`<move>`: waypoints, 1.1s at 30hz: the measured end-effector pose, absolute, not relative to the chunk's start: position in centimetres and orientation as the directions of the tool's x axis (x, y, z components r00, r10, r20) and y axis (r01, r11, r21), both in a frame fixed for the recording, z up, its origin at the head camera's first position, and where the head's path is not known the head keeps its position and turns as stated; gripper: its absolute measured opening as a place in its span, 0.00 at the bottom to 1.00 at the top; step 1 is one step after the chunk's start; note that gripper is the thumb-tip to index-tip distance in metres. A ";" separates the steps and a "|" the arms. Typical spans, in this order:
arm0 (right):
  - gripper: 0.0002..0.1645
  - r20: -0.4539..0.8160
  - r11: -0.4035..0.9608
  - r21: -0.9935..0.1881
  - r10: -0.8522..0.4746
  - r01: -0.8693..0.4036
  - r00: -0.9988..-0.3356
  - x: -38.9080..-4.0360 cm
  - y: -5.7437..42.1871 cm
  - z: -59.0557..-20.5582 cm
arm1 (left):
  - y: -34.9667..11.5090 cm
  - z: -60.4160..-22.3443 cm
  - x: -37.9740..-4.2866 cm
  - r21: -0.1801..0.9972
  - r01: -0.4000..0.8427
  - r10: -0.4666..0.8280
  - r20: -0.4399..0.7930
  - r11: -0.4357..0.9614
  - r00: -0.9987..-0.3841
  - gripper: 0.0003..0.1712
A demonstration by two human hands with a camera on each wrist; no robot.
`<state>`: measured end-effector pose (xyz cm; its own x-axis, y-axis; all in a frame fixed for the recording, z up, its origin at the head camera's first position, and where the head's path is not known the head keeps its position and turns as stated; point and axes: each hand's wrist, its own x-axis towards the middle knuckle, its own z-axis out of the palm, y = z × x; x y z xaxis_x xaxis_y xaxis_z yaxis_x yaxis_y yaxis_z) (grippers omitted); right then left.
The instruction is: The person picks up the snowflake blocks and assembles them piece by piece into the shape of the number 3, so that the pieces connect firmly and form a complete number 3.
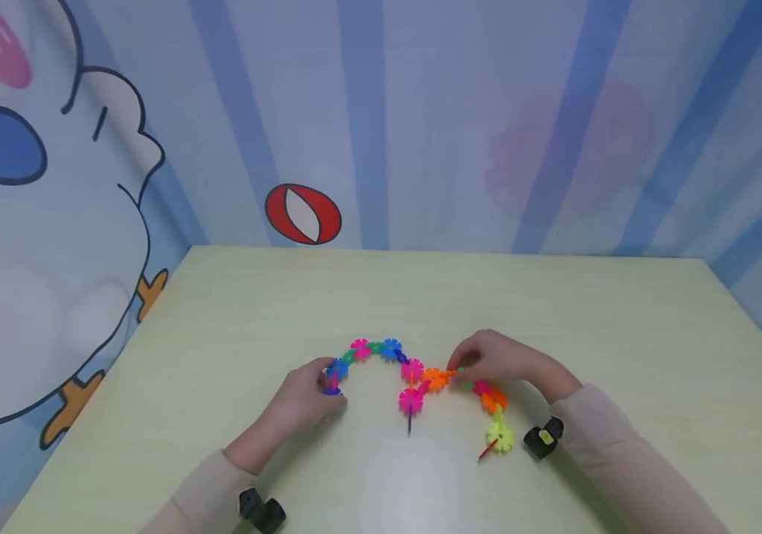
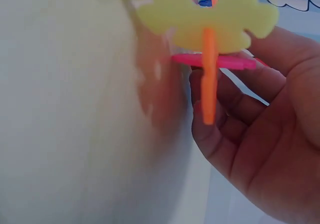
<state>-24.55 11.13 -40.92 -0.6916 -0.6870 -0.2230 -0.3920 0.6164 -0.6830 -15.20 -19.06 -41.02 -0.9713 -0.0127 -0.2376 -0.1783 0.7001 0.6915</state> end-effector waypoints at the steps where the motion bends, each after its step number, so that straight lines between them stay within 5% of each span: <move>1: 0.09 -0.219 0.618 -0.681 -0.683 -0.392 -0.697 -24.3 11.3 -40.9 | -19.0 -41.1 -15.5 0.695 -0.181 -0.010 -0.242 0.696 -0.970 0.37; 21: 0.11 -0.235 0.660 -0.721 -0.518 -0.210 -0.822 -19.1 12.0 -41.2 | -17.0 -41.9 -24.1 0.739 -0.012 0.216 -0.212 0.674 -0.953 0.29; 33: 0.13 -0.231 0.666 -0.709 -0.530 -0.231 -0.816 -18.1 11.3 -41.2 | -16.2 -42.1 -25.7 0.756 0.087 0.292 -0.141 0.649 -0.946 0.30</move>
